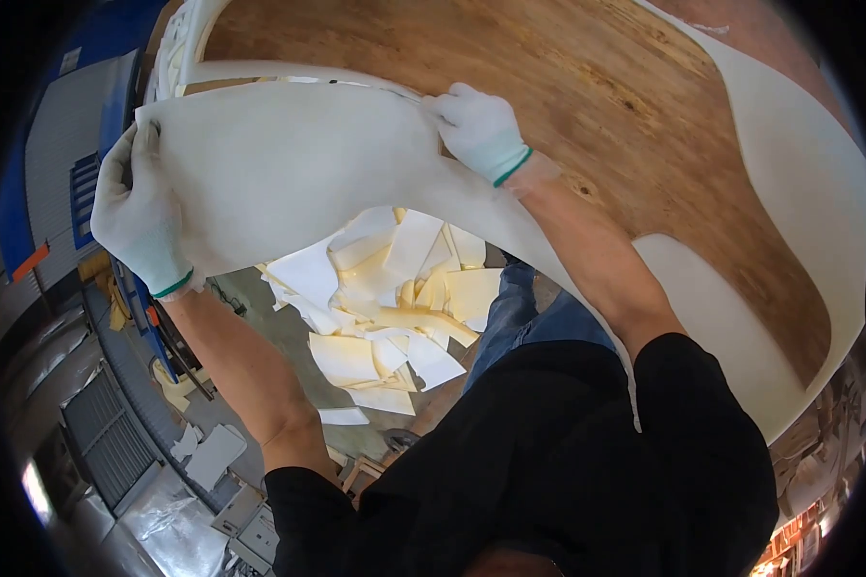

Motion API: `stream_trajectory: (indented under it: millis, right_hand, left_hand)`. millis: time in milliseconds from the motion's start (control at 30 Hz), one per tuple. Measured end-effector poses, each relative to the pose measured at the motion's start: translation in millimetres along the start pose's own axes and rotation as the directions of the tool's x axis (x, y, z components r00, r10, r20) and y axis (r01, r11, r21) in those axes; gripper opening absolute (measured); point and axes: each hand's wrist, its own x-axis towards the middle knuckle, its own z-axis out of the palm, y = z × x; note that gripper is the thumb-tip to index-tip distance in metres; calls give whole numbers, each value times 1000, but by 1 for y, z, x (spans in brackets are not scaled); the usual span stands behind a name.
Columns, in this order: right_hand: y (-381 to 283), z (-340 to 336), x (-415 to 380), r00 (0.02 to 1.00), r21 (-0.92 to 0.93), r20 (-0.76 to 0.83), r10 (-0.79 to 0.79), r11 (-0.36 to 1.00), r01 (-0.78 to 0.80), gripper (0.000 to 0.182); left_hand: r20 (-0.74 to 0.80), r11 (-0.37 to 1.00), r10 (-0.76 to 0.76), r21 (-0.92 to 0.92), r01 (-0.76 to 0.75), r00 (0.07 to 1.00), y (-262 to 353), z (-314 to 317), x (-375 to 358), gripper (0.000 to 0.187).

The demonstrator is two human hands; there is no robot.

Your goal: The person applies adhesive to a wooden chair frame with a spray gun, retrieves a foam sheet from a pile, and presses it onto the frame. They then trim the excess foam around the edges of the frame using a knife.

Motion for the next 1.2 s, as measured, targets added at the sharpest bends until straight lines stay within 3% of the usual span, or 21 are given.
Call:
stream_trajectory:
  millis: [333,400,967,1200]
  right_hand:
    - [1,6,-14,995,-47,56,85,995,-82,21]
    - [2,2,-26,994,36,8,110,993,-110,19]
    - [-5,10,-32,980,9,-32,196,981,-196,17]
    - [-17,12,-46,961,47,-58,272,962,-270,13]
  left_hand:
    - [26,1000,-9,3,8,1000,-14,1,3,22]
    - [30,1000,7,17,-8,1000,-17,0,4,21]
    - [45,993,113,19,-114,993,-34,5,17,19]
    - [44,998,59,2,-59,997,-37,0,17,21]
